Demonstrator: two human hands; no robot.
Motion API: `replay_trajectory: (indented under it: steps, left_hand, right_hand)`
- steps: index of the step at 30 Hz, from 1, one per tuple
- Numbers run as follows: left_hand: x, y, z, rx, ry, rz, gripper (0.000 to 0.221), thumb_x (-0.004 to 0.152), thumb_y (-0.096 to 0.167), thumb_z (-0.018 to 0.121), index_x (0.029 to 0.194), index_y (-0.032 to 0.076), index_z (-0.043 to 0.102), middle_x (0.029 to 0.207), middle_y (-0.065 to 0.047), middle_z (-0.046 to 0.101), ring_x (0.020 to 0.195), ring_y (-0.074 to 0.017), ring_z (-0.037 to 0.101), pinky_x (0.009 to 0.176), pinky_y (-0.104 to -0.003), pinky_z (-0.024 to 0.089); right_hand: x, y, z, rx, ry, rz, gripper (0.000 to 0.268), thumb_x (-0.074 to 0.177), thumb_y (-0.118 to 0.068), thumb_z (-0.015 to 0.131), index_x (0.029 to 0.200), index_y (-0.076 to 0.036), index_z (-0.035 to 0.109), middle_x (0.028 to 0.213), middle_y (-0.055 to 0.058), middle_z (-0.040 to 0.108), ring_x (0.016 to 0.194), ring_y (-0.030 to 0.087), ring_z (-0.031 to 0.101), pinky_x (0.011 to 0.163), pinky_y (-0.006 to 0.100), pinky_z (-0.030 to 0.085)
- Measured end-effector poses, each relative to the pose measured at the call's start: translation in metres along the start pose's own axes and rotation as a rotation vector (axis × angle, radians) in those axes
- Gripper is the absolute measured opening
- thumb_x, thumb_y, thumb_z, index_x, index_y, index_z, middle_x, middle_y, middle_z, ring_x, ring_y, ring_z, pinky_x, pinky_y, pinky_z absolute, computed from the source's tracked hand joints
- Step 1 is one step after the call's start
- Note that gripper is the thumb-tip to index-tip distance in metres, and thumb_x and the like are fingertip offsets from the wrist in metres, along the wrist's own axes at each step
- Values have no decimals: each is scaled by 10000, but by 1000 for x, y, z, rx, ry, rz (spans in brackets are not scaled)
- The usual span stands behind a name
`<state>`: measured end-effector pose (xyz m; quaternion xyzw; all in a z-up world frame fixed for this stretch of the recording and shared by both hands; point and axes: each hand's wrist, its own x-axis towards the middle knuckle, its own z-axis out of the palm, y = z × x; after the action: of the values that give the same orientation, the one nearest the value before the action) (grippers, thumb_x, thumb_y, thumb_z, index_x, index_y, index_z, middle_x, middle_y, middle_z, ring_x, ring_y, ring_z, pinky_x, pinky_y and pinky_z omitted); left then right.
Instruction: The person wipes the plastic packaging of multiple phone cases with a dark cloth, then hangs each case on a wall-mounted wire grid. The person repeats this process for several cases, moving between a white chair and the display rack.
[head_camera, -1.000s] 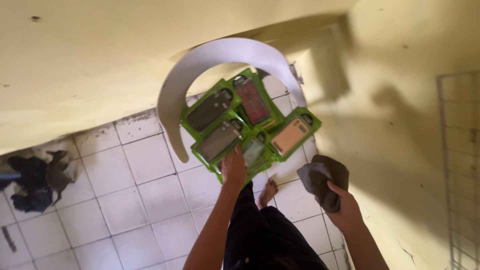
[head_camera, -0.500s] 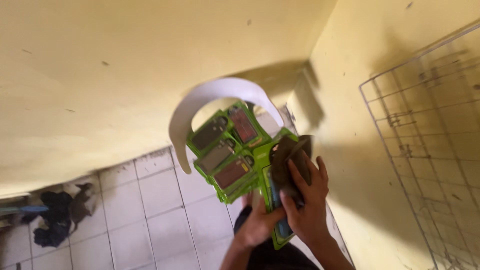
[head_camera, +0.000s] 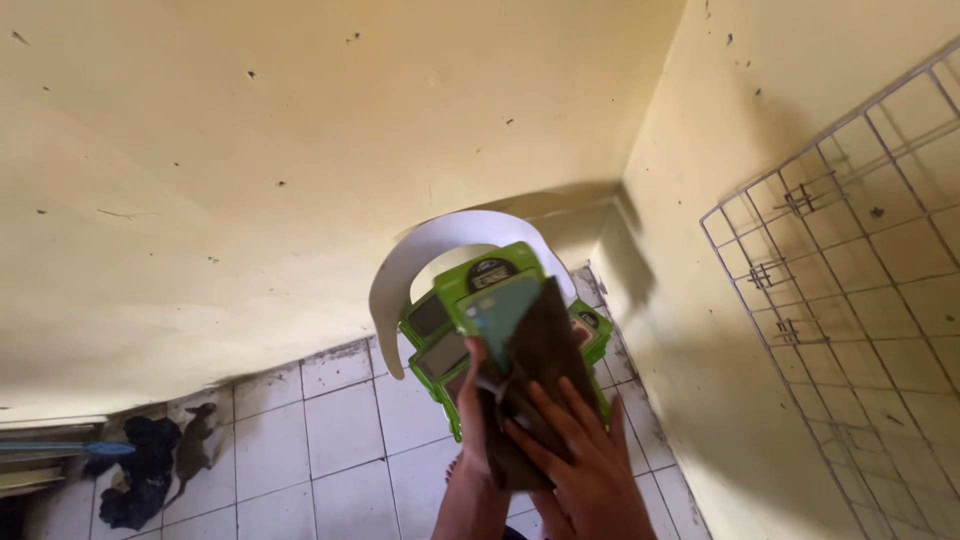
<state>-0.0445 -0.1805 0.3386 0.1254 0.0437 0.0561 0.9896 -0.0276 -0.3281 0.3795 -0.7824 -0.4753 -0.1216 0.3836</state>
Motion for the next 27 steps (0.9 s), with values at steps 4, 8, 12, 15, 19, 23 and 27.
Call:
replay_trajectory:
  steps: [4, 8, 12, 15, 19, 23, 27]
  left_hand:
    - [1, -3, 14, -91, 98, -129, 769, 1093, 674, 426, 1514, 31, 436, 1358, -182, 601, 1236, -325, 584, 1072, -463, 496]
    - [12, -7, 22, 127, 230, 6, 683, 962, 581, 409, 1481, 138, 439, 1360, -123, 629, 1253, -265, 603, 1085, -406, 482]
    - [27, -12, 12, 574, 482, 227, 552, 1033, 349, 496, 1503, 102, 346, 1312, -219, 596, 1144, -321, 579, 990, -460, 481]
    - [38, -11, 0, 413, 379, 326, 502, 1005, 139, 594, 1435, -40, 407, 1351, -175, 581, 1248, -292, 574, 1045, -458, 500]
    - [36, -3, -15, 626, 537, 390, 425, 996, 152, 551, 1376, -21, 469, 1276, -166, 600, 1163, -284, 639, 983, -443, 570]
    - [40, 31, -22, 1333, 447, 535, 340, 1059, 151, 489, 1340, -31, 548, 1256, -168, 600, 1107, -260, 711, 939, -415, 620]
    - [33, 37, -22, 200, 529, 246, 383, 1049, 182, 505, 1346, -60, 505, 1274, -250, 581, 1055, -335, 670, 942, -491, 564]
  right_hand:
    - [1, 22, -6, 166, -85, 181, 675, 673, -158, 750, 1340, -116, 650, 1517, 191, 487, 1377, 434, 476, 1096, 500, 422]
    - [6, 50, -2, 413, 63, 410, 503, 851, -125, 657, 1348, -47, 657, 1374, 165, 672, 1252, 296, 651, 1038, 360, 511]
    - [4, 81, -4, 664, 302, 1156, 362, 1007, -220, 658, 1176, 91, 735, 1007, 203, 773, 862, 233, 697, 752, 362, 557]
    - [8, 90, 16, 975, 402, 1099, 385, 932, -258, 653, 1193, 23, 676, 1019, 108, 753, 861, 144, 705, 742, 299, 574]
    - [5, 108, 37, 797, 176, 1112, 409, 974, -293, 684, 1135, 83, 704, 935, 190, 741, 801, 202, 642, 703, 348, 521]
    - [5, 135, 15, 763, 171, 1267, 417, 1000, -303, 665, 1129, 90, 714, 922, 193, 734, 798, 235, 628, 704, 384, 509]
    - [10, 120, -19, 667, 389, 957, 431, 999, -329, 625, 1190, 51, 695, 1059, 87, 754, 947, 146, 681, 825, 266, 534]
